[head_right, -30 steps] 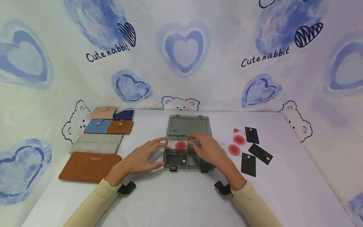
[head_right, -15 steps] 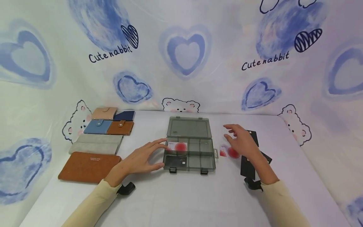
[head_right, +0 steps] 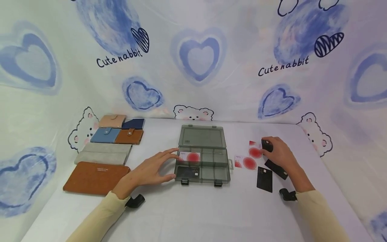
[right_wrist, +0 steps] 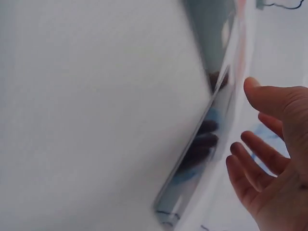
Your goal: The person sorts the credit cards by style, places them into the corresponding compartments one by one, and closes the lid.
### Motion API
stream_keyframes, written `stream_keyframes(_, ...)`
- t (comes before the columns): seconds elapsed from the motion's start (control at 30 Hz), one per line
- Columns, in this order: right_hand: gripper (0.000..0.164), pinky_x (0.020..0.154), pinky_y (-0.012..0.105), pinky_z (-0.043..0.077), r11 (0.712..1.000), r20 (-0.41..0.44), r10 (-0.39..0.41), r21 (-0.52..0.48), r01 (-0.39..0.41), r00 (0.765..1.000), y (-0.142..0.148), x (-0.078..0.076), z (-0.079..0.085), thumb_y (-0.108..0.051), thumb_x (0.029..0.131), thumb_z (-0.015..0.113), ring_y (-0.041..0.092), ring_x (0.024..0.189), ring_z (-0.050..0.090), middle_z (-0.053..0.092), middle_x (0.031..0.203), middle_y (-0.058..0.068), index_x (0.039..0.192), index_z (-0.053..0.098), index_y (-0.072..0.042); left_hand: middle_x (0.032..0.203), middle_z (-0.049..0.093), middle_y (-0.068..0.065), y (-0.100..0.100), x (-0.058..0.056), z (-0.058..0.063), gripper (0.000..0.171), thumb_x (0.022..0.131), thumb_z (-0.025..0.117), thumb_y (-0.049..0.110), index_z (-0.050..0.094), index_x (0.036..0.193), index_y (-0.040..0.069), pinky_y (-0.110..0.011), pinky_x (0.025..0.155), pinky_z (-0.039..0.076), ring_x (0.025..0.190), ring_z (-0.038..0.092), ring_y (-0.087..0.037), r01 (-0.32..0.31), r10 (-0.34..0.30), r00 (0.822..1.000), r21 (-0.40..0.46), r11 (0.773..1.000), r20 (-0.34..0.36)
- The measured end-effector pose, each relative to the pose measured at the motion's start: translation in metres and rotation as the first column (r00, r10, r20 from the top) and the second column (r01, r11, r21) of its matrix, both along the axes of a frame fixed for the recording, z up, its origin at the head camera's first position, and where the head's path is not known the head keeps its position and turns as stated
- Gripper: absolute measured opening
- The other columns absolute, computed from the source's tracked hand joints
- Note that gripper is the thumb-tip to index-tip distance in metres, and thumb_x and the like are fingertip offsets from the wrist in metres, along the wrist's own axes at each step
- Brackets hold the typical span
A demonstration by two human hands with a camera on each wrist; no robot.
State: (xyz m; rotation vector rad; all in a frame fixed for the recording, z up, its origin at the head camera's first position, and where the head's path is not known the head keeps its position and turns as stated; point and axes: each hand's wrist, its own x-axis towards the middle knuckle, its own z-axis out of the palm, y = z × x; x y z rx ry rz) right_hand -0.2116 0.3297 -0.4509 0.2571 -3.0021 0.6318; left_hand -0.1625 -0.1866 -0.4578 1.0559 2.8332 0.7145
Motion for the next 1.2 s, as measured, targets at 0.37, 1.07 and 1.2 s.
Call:
stream_keyframes(0.37,0.068,0.088,0.067,0.048,0.997,0.057,-0.065,0.049,0.063,0.996,0.019,0.001,-0.005,-0.028,0.09,0.077,0.055,0.116,0.049,0.044,0.132,0.039,0.141,0.047,0.006,0.165,0.026,0.011,0.001,0.0,-0.002,0.063,0.092,0.058,0.067,0.052,0.143,0.032,-0.052,0.108,0.042,0.142,0.042,-0.02,-0.011,0.011,1.0,-0.014,1.0,0.015)
stream_keyframes(1.07,0.076,0.09,0.066,0.047,0.987,0.163,-0.161,0.039,0.156,0.973,0.054,-0.002,-0.007,-0.035,0.093,0.073,0.057,0.112,0.05,0.051,0.128,0.042,0.138,0.041,0.017,0.166,0.026,0.011,0.0,0.001,-0.003,0.064,0.092,0.059,0.066,0.052,0.144,0.03,-0.053,0.107,0.042,0.141,0.042,-0.022,-0.008,0.008,1.0,-0.001,1.0,0.012)
stream_keyframes(1.2,0.071,0.089,0.066,0.047,0.991,0.112,-0.134,0.016,0.133,0.985,0.055,-0.002,-0.009,-0.031,0.09,0.074,0.055,0.107,0.051,0.051,0.122,0.044,0.134,0.046,0.017,0.166,0.025,0.012,0.001,0.0,-0.003,0.064,0.092,0.058,0.067,0.051,0.144,0.031,-0.052,0.109,0.041,0.142,0.042,-0.021,-0.011,0.011,1.0,-0.012,1.0,0.016)
